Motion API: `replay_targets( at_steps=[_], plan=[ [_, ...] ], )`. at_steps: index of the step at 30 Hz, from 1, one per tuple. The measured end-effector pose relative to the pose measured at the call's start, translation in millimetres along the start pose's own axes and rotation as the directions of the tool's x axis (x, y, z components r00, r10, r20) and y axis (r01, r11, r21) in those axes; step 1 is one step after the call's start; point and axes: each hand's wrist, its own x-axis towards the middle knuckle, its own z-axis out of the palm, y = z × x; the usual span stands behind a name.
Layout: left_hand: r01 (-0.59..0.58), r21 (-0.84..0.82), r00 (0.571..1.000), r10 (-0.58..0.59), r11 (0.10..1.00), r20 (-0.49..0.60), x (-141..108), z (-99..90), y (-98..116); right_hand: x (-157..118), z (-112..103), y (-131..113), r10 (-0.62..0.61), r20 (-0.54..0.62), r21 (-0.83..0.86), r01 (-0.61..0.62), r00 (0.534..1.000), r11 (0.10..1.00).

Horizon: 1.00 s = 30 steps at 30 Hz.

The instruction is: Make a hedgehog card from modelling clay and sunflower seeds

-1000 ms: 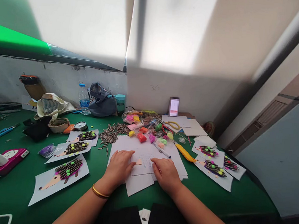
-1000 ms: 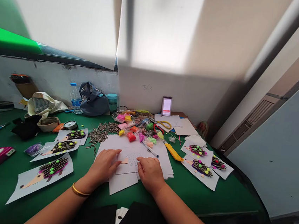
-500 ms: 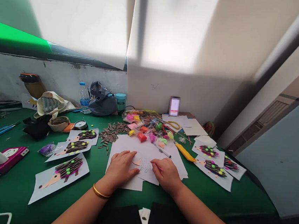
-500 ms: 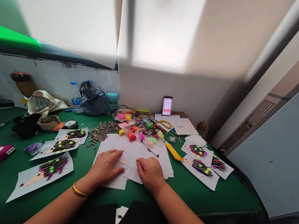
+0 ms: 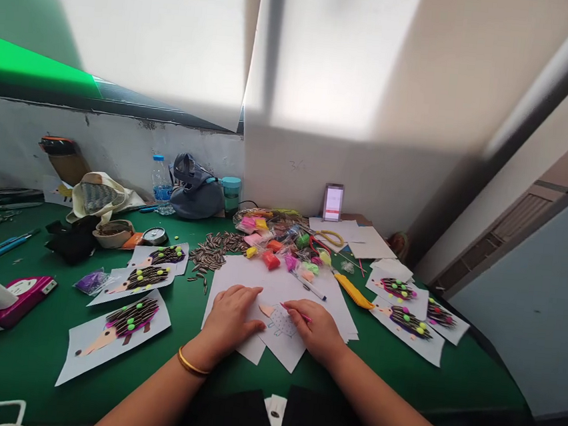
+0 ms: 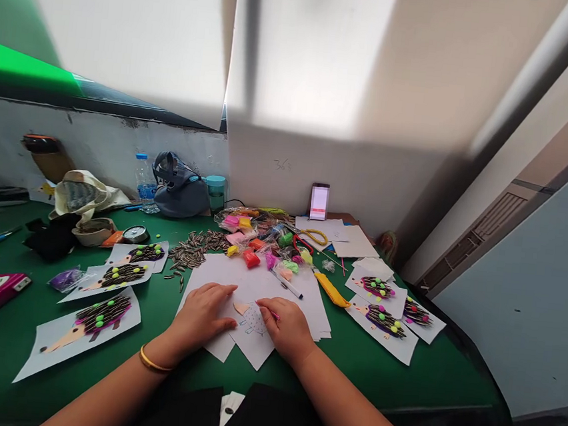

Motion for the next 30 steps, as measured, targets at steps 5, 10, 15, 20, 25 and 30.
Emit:
replay_targets(
  at_steps=[5, 10, 15, 20, 25, 30],
  plan=[
    [-0.002, -0.002, 0.999, 0.002, 1.000, 0.036, 2, 1.2, -1, -4, -3, -6, 0.060, -0.001, 0.003, -0.060, 0.998, 0.998],
    [-0.040, -0.040, 0.992, 0.045, 0.998, 0.114, 4, 5.6, -4, 4, -3, -2, 0.136, 0.036, 0.153, -0.139, 0.990, 0.978],
    [-0.059, -0.064, 0.988, 0.068, 0.996, 0.136, 4, 6.9, -3, 22, 4, 3, 0.132, 0.074, 0.153, -0.142, 0.988, 0.978],
    [-0.064, -0.064, 0.990, 0.071, 0.996, 0.123, 3, 6.7, -2, 26, 11, 0, 0.037, 0.026, 0.049, -0.038, 0.999, 0.998],
    [-0.063, -0.065, 0.991, 0.071, 0.996, 0.114, 2, 6.1, -1, 24, 14, -2, -0.023, 0.012, -0.011, 0.023, 1.000, 1.000],
    [-0.062, -0.065, 0.990, 0.069, 0.996, 0.119, 2, 5.8, -2, 23, 16, 0, -0.057, -0.016, -0.034, 0.057, 0.998, 0.998]
  ],
)
